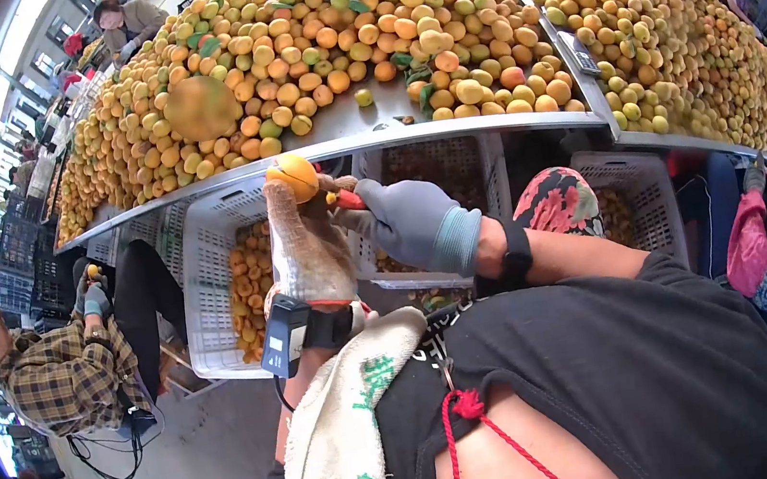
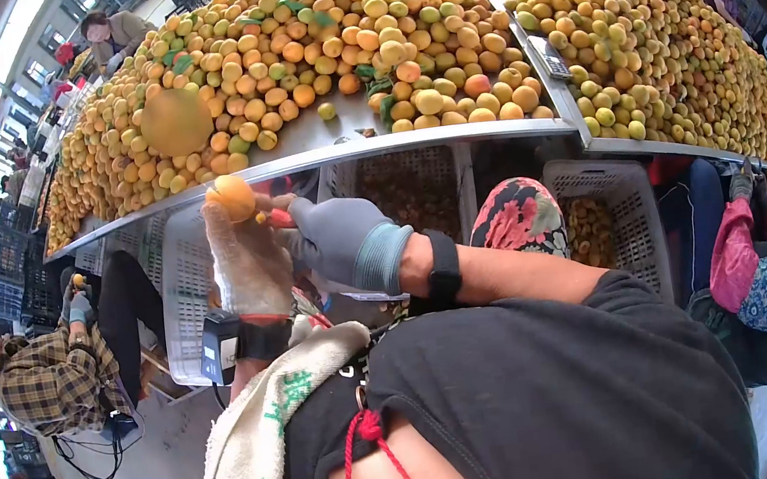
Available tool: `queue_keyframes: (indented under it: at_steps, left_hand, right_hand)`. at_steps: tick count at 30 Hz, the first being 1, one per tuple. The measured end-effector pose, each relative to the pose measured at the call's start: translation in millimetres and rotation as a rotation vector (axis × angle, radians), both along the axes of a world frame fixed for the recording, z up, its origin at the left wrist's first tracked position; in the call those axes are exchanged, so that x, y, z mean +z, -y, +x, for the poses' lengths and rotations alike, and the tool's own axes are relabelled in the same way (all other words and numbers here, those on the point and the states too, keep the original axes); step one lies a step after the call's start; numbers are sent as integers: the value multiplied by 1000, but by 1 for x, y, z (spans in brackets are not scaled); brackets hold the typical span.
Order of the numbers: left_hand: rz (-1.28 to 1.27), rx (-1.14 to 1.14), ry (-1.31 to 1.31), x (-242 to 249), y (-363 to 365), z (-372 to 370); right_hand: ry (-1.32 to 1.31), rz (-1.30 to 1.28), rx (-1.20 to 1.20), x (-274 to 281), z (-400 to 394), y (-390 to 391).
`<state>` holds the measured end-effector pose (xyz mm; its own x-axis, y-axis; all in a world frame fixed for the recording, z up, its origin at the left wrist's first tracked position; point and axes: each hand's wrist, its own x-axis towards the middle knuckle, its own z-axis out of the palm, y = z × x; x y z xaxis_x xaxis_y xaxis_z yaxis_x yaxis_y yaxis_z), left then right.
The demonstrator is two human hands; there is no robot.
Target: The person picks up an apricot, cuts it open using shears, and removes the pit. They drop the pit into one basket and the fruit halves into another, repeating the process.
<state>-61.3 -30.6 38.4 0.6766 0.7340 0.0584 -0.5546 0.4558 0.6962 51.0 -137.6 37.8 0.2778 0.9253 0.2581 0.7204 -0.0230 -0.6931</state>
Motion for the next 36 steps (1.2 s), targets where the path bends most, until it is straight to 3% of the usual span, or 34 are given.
queue_keyframes:
  at_steps: [4, 5, 6, 7, 8, 12, 16, 17, 18, 20, 21, 22, 23, 24, 25, 27, 30, 32, 34, 36]
  left_hand:
    - [102, -30, -172, 2, -12, 0]
    - [-42, -55, -173, 2, -10, 1]
    - [846, 232, -426, -19, -18, -6]
    - [278, 146, -289, -5, -7, -4]
    - [369, 205, -264, -4, -1, -4]
    - [-126, -20, -197, 0, -2, 4]
    - [-137, -58, 25, 7, 1, -3]
    - [-255, -18, 32, 5, -3, -3]
    - [-267, -25, -1, 3, -10, -9]
    - [-210, -15, -165, 1, -18, -14]
    - [-121, -19, -228, 0, -14, -11]
    - [-33, -21, -292, -3, -7, -6]
    - [211, -33, -488, -7, 2, -2]
    - [483, -41, -463, 2, 19, 2]
    - [499, -88, -476, 2, 21, 3]
    - [510, -134, -485, 7, 24, 5]
    - [351, -222, -537, 10, 27, 6]
    - [107, -146, -428, -8, 25, 11]
    - [-230, -289, -362, -4, 14, 10]
    - [-424, -217, -130, -12, 12, 5]
  right_hand:
    - [-3, 17, -22, -11, 6, 2]
    - [-22, 61, 10, -19, 7, 0]
    - [-109, -56, 4, -6, 3, 3]
    - [-117, 58, 39, -8, 2, 3]
    - [-65, 155, 46, -11, 0, 1]
    - [67, 107, 5, 2, -5, -2]
    - [-22, 39, 29, 6, -4, 9]
    - [-27, 34, 81, 9, 2, 14]
    - [-29, 40, 78, 12, 5, 17]
    - [-329, 260, -2, 15, 11, 22]
    - [-562, 184, -31, 18, 16, 23]
    - [-565, 186, -29, 15, 18, 18]
    - [-573, 295, 22, 10, 20, 11]
    - [-578, 403, 73, 8, 21, 6]
    - [-738, 326, 106, 10, 23, 6]
    - [-781, 278, 87, 7, 29, 5]
    - [-851, 227, 68, -6, 35, 4]
    - [-878, 218, 72, -8, 33, 6]
    - [-1057, 289, 87, 4, 26, 10]
    - [-1097, 290, 83, 14, 20, 12]
